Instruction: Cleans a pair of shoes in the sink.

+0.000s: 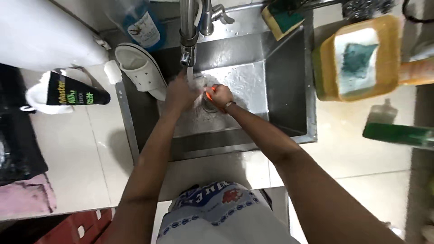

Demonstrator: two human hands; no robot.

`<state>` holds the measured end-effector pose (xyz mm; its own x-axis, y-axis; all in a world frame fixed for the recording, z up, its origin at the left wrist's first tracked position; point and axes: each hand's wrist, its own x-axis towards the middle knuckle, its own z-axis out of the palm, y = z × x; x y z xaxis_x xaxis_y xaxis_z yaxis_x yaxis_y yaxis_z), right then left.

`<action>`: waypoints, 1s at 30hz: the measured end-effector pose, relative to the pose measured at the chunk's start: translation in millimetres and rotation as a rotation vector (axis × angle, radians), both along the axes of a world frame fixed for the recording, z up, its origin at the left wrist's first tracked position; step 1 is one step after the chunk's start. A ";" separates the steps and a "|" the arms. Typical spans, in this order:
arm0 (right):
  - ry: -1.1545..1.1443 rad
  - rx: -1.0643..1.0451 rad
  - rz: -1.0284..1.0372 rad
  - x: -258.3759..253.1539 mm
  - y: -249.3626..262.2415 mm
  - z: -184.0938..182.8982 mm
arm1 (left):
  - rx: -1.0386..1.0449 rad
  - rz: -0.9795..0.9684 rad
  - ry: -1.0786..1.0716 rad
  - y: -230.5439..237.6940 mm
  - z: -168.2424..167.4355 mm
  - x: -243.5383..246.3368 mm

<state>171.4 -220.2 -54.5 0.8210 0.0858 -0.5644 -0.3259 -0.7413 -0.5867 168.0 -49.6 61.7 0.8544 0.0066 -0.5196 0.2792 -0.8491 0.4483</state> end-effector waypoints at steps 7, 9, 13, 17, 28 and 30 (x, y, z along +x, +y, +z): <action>-0.330 0.200 -0.531 26.1 -56.5 30.7 | 0.071 -0.555 -0.368 22.4 -17.3 -35.4; -0.324 0.182 -0.555 27.9 -67.2 22.8 | -0.007 -0.658 -0.495 40.6 -70.2 -62.3; -0.158 0.100 -0.453 33.3 -72.2 -5.1 | 0.020 -0.777 -0.257 69.2 -151.6 -92.5; -0.130 0.051 -0.402 46.3 -64.1 -27.1 | 0.056 -0.438 0.018 83.8 -163.2 -93.1; 0.017 -0.274 0.306 41.3 -13.4 -74.3 | 0.204 -0.092 0.127 50.2 -192.9 -78.8; 0.109 -0.307 0.299 36.6 -27.2 -59.9 | 0.197 -0.084 0.152 49.7 -190.9 -77.1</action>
